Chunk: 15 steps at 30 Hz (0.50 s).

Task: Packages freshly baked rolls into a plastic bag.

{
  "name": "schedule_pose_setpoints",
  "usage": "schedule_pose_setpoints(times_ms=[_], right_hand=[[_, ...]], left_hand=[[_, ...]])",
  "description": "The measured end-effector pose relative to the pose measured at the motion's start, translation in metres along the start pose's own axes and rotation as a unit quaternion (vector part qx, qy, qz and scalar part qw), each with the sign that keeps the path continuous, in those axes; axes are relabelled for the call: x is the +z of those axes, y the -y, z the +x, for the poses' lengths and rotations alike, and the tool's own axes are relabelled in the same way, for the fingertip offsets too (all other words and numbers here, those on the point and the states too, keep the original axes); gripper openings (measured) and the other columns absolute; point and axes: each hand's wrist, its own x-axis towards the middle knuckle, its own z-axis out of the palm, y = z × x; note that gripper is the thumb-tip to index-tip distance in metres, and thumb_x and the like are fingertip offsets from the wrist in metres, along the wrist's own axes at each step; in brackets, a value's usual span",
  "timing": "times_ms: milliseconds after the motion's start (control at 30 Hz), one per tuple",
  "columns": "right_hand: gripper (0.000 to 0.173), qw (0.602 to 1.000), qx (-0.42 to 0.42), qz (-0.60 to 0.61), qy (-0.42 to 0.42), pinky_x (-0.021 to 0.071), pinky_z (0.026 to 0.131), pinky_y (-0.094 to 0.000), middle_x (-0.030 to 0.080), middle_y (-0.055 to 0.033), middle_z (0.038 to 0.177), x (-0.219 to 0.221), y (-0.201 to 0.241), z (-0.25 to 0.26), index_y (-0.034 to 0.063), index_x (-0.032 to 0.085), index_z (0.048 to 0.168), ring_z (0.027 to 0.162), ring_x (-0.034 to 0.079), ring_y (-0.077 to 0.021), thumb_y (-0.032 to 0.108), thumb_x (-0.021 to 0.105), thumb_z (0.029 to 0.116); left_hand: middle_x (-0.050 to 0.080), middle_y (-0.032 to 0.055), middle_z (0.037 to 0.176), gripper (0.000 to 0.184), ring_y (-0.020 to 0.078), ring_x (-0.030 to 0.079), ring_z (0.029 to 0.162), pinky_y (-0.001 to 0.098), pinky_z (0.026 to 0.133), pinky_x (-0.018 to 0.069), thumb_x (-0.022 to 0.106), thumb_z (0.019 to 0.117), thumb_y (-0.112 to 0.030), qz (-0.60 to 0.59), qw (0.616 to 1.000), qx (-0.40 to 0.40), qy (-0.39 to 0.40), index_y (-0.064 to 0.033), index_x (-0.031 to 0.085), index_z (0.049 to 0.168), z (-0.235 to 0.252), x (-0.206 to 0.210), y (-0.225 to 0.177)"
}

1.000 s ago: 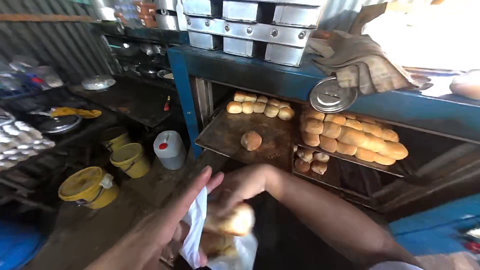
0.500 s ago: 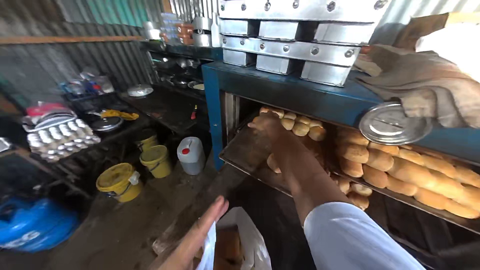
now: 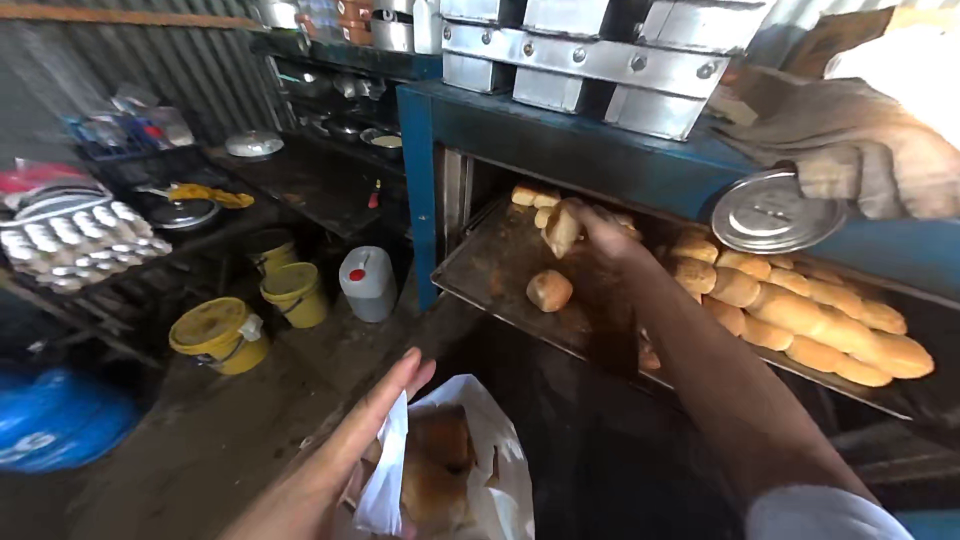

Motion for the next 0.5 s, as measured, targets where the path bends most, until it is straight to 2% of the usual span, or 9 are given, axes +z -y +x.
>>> schedule_pose_setpoints(times_ms=[67, 100, 133, 200, 267, 300, 367, 467, 500], right_hand=[[0.045, 0.972, -0.16, -0.14, 0.099, 0.0608, 0.081, -0.0439, 0.072, -0.0102, 0.105, 0.016, 0.03, -0.065, 0.0062, 0.07, 0.118, 0.093, 0.07, -0.0189, 0.044, 0.053, 0.1004], [0.043, 0.949, -0.226, -0.148, 0.164, 0.061, 0.076, -0.0353, 0.073, -0.0028, 0.099, 0.031, 0.046, -0.097, 0.01, 0.071, 0.112, 0.088, 0.069, -0.0103, 0.048, 0.058, 0.0964], [0.048, 0.92, -0.274, -0.143, 0.241, 0.0608, 0.079, -0.0298, 0.074, 0.0006, 0.102, 0.049, 0.059, -0.127, 0.0115, 0.072, 0.113, 0.091, 0.069, -0.0057, 0.055, 0.062, 0.0948], [0.057, 0.864, -0.313, -0.194, 0.342, 0.0578, 0.091, -0.0387, 0.072, -0.0096, 0.114, 0.09, 0.087, -0.173, 0.004, 0.07, 0.12, 0.105, 0.068, -0.0172, 0.052, 0.069, 0.0903], [0.051, 0.834, -0.275, -0.236, 0.416, 0.0535, 0.091, -0.0478, 0.068, -0.0167, 0.109, 0.126, 0.102, -0.19, -0.0011, 0.067, 0.116, 0.104, 0.066, -0.0269, 0.041, 0.075, 0.0889], [0.047, 0.831, -0.223, -0.246, 0.447, 0.0529, 0.092, -0.0504, 0.069, -0.0173, 0.108, 0.141, 0.097, -0.192, -0.0015, 0.068, 0.115, 0.103, 0.066, -0.0282, 0.038, 0.076, 0.091], [0.041, 0.842, -0.143, -0.243, 0.459, 0.0551, 0.086, -0.0508, 0.071, -0.0157, 0.102, 0.168, 0.067, -0.186, 0.0003, 0.07, 0.112, 0.095, 0.068, -0.026, 0.036, 0.075, 0.0934], [0.057, 0.856, -0.077, -0.313, 0.403, 0.0477, 0.106, -0.0555, 0.064, -0.0199, 0.131, 0.184, 0.036, -0.181, 0.0019, 0.063, 0.132, 0.124, 0.061, -0.0329, 0.047, 0.069, 0.0967], [0.061, 0.858, -0.073, -0.33, 0.388, 0.0463, 0.108, -0.0552, 0.062, -0.0196, 0.135, 0.183, 0.034, -0.181, 0.0023, 0.062, 0.135, 0.127, 0.059, -0.0331, 0.05, 0.068, 0.0968]], left_hand=[[0.023, 0.0111, 0.17, 0.097, 0.0232, 0.042, 0.148, 0.0405, 0.102, 0.0575, 0.065, 0.0986, -0.045, -0.006, 1.0, -0.009, 0.001, -0.0095, 0.005, 0.166, -0.002, -0.003, 0.002], [0.025, 0.0096, 0.17, 0.095, 0.0231, 0.046, 0.145, 0.0411, 0.098, 0.0602, 0.065, 0.0989, -0.045, -0.013, 1.0, -0.005, -0.001, -0.0118, 0.006, 0.166, -0.001, -0.003, 0.004], [0.027, 0.0081, 0.169, 0.094, 0.0222, 0.049, 0.142, 0.0412, 0.096, 0.0615, 0.064, 0.0992, -0.046, -0.02, 1.0, 0.005, 0.002, -0.0139, 0.008, 0.167, 0.0, -0.002, 0.005], [0.027, 0.007, 0.169, 0.091, 0.0208, 0.047, 0.145, 0.0398, 0.103, 0.0581, 0.061, 0.1007, -0.048, -0.019, 0.999, 0.033, 0.012, -0.0142, 0.008, 0.167, 0.002, 0.0, 0.003], [0.031, 0.0075, 0.168, 0.091, 0.021, 0.044, 0.146, 0.0384, 0.109, 0.0524, 0.054, 0.1012, -0.057, -0.01, 0.999, 0.049, -0.012, -0.0112, 0.01, 0.166, 0.002, 0.001, -0.001], [0.037, 0.007, 0.165, 0.092, 0.0206, 0.051, 0.141, 0.0371, 0.102, 0.0561, 0.05, 0.0993, -0.065, -0.014, 0.998, 0.041, -0.04, -0.0122, 0.013, 0.166, 0.002, 0.003, 0.001], [0.041, 0.0059, 0.163, 0.095, 0.023, 0.051, 0.141, 0.0392, 0.1, 0.0571, 0.046, 0.097, -0.072, -0.042, 0.997, 0.014, -0.069, -0.0159, 0.015, 0.166, 0.001, 0.003, 0.009], [0.04, 0.0057, 0.164, 0.092, 0.0228, 0.05, 0.142, 0.0378, 0.102, 0.0558, 0.046, 0.0985, -0.069, -0.084, 0.995, 0.002, -0.058, -0.017, 0.015, 0.167, -0.003, 0.001, 0.019], [0.038, 0.0058, 0.165, 0.091, 0.0224, 0.051, 0.14, 0.0377, 0.1, 0.0568, 0.047, 0.0991, -0.068, -0.093, 0.994, 0.0, -0.052, -0.017, 0.014, 0.167, -0.004, 0.0, 0.019]])
